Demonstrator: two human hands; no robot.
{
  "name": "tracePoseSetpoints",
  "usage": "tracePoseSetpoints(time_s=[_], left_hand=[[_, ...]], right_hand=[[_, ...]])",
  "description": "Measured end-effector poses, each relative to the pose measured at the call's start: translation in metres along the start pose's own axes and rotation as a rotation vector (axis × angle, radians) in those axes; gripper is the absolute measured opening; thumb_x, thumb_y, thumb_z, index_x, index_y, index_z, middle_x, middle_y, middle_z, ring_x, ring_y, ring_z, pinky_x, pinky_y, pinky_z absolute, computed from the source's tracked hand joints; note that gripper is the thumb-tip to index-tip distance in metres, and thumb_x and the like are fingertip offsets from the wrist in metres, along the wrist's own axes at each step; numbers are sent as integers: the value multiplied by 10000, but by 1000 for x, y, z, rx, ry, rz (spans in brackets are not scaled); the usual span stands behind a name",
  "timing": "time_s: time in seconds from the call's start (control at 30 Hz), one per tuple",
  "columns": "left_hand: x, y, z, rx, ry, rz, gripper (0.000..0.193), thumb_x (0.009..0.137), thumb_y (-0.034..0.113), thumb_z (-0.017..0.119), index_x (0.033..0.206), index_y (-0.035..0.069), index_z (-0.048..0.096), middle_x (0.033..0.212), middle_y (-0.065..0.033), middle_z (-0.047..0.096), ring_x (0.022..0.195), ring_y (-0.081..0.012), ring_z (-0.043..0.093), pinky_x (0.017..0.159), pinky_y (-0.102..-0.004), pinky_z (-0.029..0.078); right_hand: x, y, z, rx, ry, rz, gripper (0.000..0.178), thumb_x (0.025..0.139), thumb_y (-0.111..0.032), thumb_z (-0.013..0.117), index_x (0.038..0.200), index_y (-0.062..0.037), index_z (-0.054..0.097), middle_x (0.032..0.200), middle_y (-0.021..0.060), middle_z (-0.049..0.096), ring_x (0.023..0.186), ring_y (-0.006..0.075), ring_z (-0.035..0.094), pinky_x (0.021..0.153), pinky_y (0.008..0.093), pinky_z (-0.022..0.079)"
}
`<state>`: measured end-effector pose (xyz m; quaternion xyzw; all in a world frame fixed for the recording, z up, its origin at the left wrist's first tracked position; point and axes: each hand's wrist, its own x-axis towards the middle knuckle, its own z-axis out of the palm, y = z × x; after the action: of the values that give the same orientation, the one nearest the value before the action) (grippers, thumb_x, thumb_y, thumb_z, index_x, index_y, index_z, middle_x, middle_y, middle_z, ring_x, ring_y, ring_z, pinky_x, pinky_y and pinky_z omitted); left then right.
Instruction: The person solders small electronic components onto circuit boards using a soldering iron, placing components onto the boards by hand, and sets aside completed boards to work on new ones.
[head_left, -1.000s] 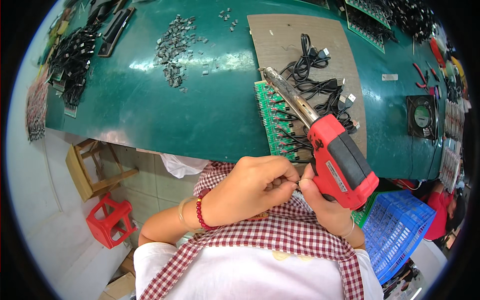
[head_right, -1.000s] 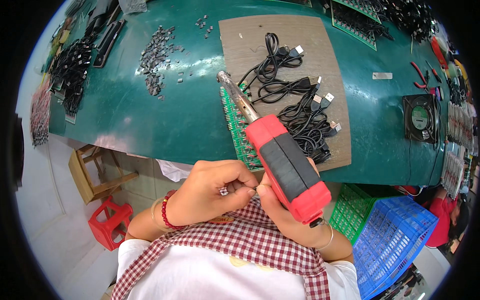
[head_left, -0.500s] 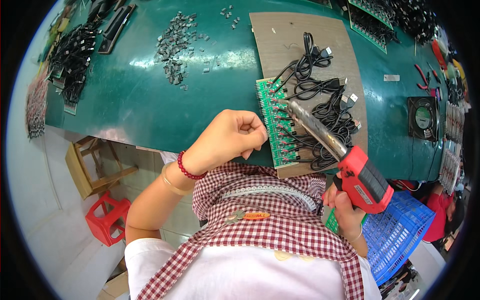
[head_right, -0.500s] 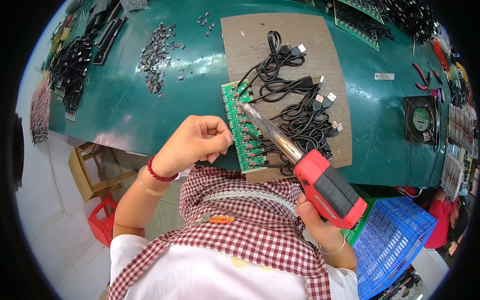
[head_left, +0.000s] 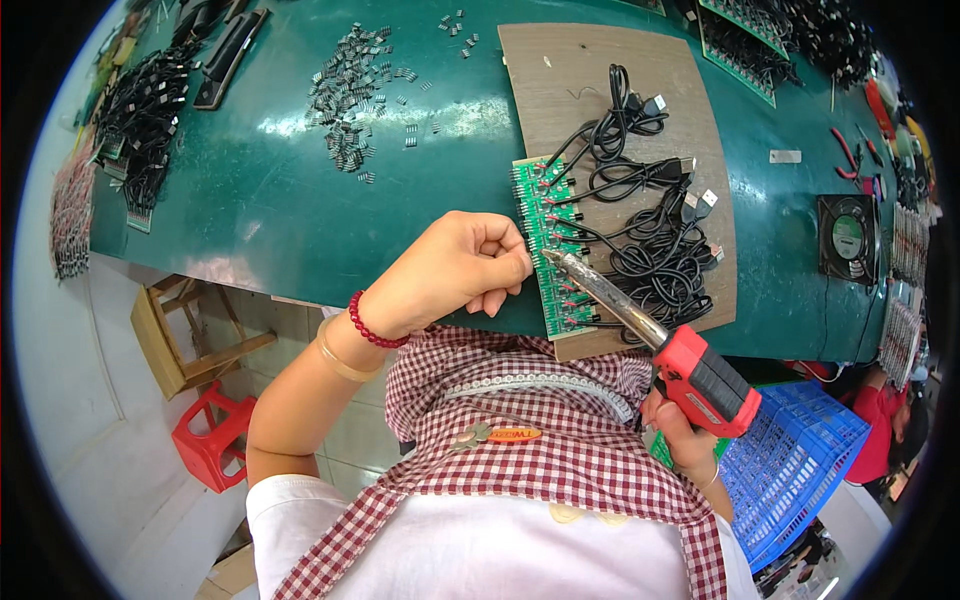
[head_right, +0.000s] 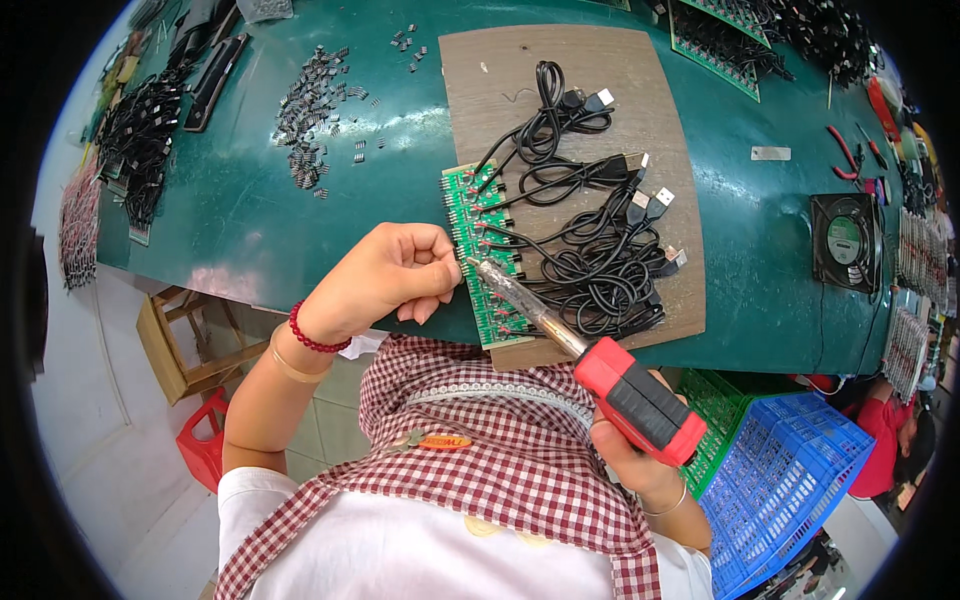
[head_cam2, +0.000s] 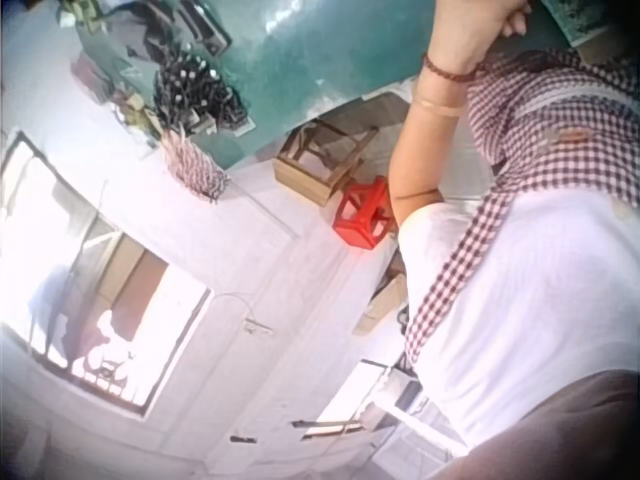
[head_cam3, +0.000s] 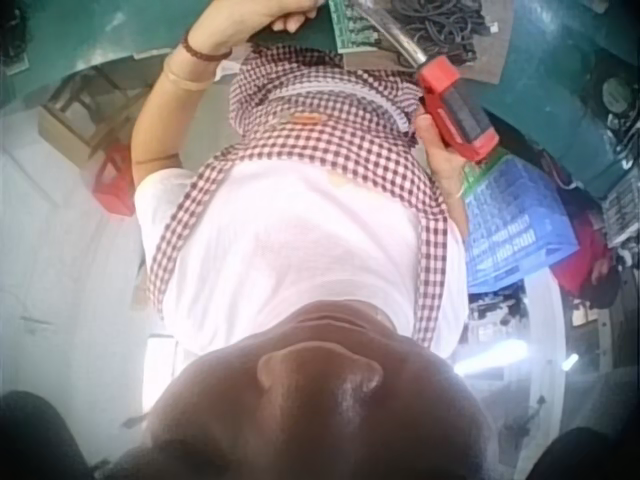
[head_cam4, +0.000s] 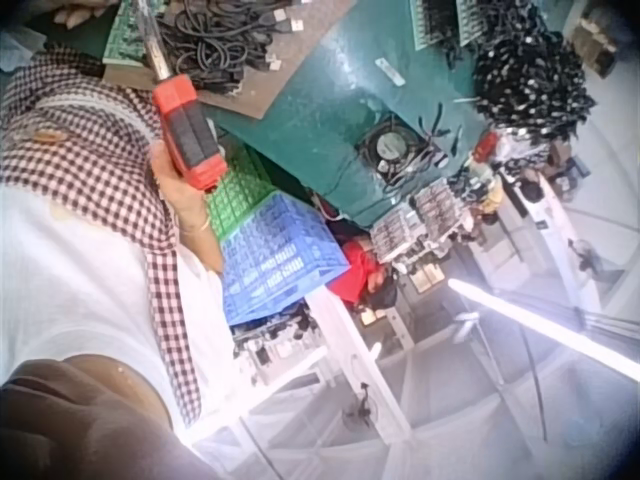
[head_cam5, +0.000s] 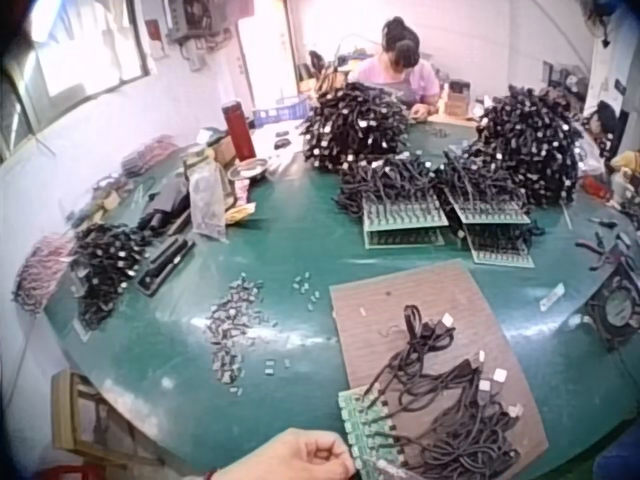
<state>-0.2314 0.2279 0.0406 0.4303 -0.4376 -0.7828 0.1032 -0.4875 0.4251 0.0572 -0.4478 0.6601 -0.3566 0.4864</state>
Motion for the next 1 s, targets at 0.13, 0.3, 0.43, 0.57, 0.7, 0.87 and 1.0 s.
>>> tracePoseSetpoints(time_s=[0.13,0.3,0.43,0.57,0.7,0.87,1.0], left_hand=[[1,0,-3,30,-31,0,108,859,105,569,794,22,546,646,8,544,502,-35,502,431,-169,360],[2,1,-3,37,-30,1,104,853,100,572,786,24,547,641,14,538,501,-32,498,428,-171,353],[2,2,-2,58,-22,4,99,846,92,572,775,26,549,636,20,531,498,-28,491,424,-171,348],[2,3,-2,64,-18,-2,99,843,90,575,771,28,549,634,23,529,495,-26,487,422,-170,344],[2,2,-2,62,-9,-7,100,840,91,579,766,29,552,631,26,527,491,-23,483,419,-169,340],[2,2,-1,61,5,-1,98,833,90,582,759,31,553,628,25,528,487,-22,480,415,-169,335],[1,4,0,70,9,-2,97,827,90,582,752,36,552,622,30,524,485,-19,479,411,-167,329]], right_hand=[[-1,4,0,-69,7,30,150,748,-205,685,791,-79,615,720,42,556,641,188,519,565,301,401],[0,5,0,-142,1,-8,132,745,-200,681,760,-89,611,697,44,558,611,198,516,526,309,389],[-2,8,-2,-55,-47,22,126,740,-197,679,750,-92,609,686,46,560,596,201,514,516,313,387],[-4,7,-1,-105,-45,-4,123,727,-157,674,780,-66,611,689,53,558,601,191,519,526,298,395],[-5,1,2,59,36,61,139,731,-129,669,814,-33,612,704,53,549,600,167,512,530,282,389],[-1,-3,5,54,15,59,145,737,-125,663,824,-22,607,711,56,534,594,161,499,526,283,383],[-6,10,-1,-19,-44,25,139,740,-129,659,816,-25,606,703,62,519,587,174,494,520,286,378]])
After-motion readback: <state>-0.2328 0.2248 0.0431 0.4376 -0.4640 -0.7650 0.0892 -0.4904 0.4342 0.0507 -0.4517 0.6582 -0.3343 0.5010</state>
